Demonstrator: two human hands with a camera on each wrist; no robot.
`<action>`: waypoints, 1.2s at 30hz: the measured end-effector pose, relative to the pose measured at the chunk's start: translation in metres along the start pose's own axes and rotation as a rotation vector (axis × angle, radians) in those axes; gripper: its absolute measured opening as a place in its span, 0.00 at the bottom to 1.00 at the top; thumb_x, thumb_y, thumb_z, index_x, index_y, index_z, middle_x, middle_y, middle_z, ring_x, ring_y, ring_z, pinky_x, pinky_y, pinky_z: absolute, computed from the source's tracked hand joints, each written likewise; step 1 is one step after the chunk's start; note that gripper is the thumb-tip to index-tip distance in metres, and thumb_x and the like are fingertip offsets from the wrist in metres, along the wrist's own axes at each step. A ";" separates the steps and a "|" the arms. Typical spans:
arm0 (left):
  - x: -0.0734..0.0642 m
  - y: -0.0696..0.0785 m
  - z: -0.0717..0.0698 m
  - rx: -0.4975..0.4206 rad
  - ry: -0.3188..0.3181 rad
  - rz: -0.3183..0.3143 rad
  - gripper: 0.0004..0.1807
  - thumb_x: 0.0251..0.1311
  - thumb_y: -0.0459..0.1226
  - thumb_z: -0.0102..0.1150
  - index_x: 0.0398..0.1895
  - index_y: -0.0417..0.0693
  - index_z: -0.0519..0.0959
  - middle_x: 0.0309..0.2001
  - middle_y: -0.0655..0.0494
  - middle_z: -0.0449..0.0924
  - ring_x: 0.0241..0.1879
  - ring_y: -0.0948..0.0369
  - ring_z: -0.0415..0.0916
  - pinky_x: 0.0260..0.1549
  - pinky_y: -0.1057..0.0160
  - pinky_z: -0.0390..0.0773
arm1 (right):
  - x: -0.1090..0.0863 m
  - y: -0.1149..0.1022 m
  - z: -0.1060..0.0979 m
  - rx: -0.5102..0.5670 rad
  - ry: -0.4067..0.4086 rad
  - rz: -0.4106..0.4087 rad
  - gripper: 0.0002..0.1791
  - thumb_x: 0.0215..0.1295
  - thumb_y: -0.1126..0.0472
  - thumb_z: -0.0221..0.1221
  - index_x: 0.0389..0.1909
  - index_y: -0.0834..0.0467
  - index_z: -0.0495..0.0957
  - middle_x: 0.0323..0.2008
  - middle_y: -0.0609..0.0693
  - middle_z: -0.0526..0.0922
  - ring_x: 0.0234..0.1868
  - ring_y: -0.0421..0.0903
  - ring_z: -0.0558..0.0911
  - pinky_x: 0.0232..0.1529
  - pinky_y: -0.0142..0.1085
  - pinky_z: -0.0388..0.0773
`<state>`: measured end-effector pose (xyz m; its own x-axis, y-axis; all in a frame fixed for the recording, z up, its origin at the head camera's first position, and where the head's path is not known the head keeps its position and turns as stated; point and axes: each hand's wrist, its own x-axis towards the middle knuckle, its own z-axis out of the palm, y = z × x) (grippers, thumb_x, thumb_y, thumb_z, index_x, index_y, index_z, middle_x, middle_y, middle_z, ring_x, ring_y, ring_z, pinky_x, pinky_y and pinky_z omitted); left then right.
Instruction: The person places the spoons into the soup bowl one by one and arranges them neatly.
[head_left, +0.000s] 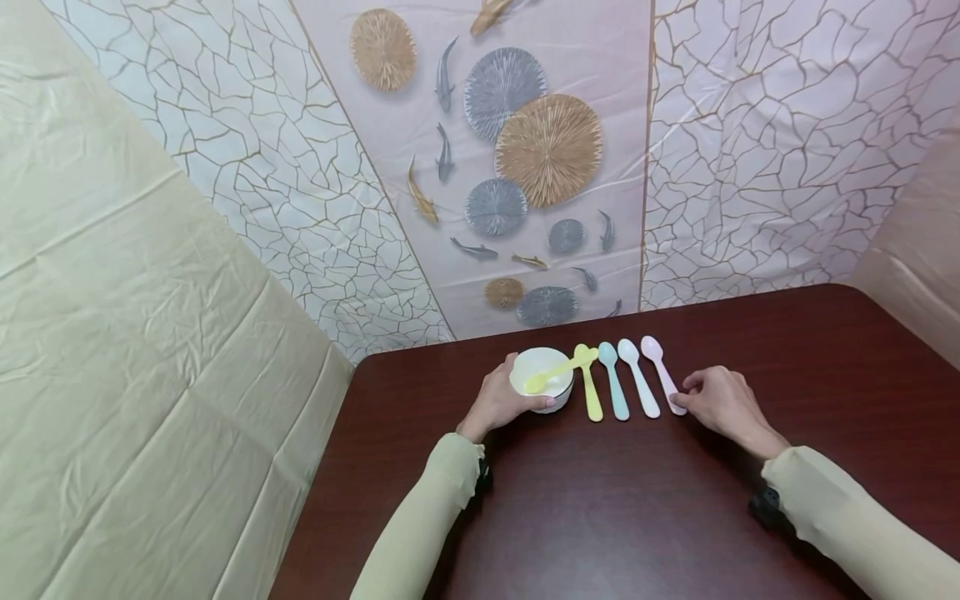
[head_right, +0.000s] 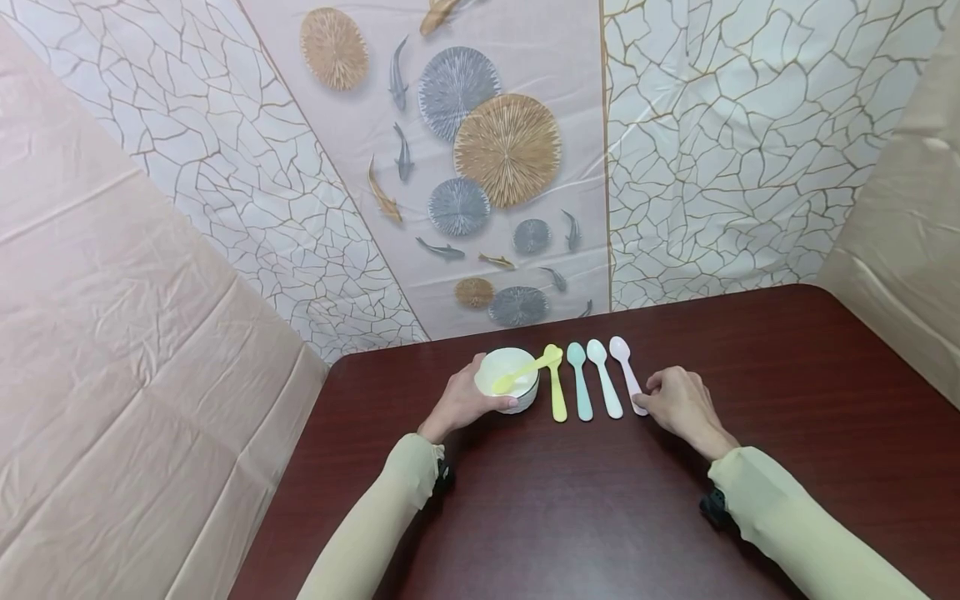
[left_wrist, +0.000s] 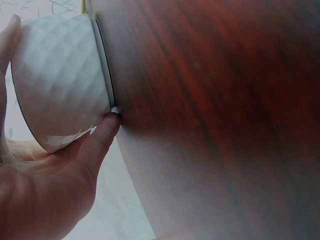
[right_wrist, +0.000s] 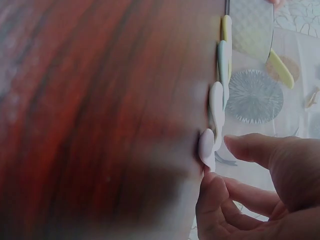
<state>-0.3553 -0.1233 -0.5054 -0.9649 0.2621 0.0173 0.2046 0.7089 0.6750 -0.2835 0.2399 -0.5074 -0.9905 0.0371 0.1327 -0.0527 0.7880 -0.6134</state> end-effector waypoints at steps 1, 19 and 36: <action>0.000 0.000 0.000 0.002 0.000 -0.002 0.65 0.52 0.59 0.83 0.87 0.44 0.58 0.77 0.40 0.74 0.75 0.45 0.74 0.73 0.45 0.76 | 0.000 0.000 0.000 -0.002 -0.001 -0.004 0.19 0.63 0.58 0.75 0.41 0.72 0.89 0.31 0.59 0.89 0.33 0.51 0.83 0.32 0.38 0.74; 0.000 0.001 0.001 0.004 0.003 -0.001 0.65 0.52 0.59 0.83 0.87 0.44 0.58 0.76 0.40 0.75 0.75 0.45 0.74 0.72 0.45 0.76 | 0.005 -0.001 0.005 -0.024 -0.020 0.001 0.17 0.63 0.57 0.75 0.36 0.70 0.89 0.30 0.59 0.89 0.33 0.54 0.83 0.33 0.44 0.77; 0.002 -0.001 0.001 0.047 0.007 0.001 0.64 0.52 0.60 0.83 0.86 0.43 0.60 0.74 0.41 0.77 0.73 0.47 0.76 0.70 0.48 0.78 | 0.006 0.002 0.008 -0.018 -0.029 0.027 0.13 0.63 0.59 0.74 0.32 0.67 0.89 0.27 0.55 0.87 0.31 0.54 0.81 0.32 0.41 0.74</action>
<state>-0.3576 -0.1224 -0.5069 -0.9658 0.2582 0.0228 0.2125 0.7386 0.6398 -0.2906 0.2368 -0.5145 -0.9948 0.0405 0.0934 -0.0241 0.7977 -0.6026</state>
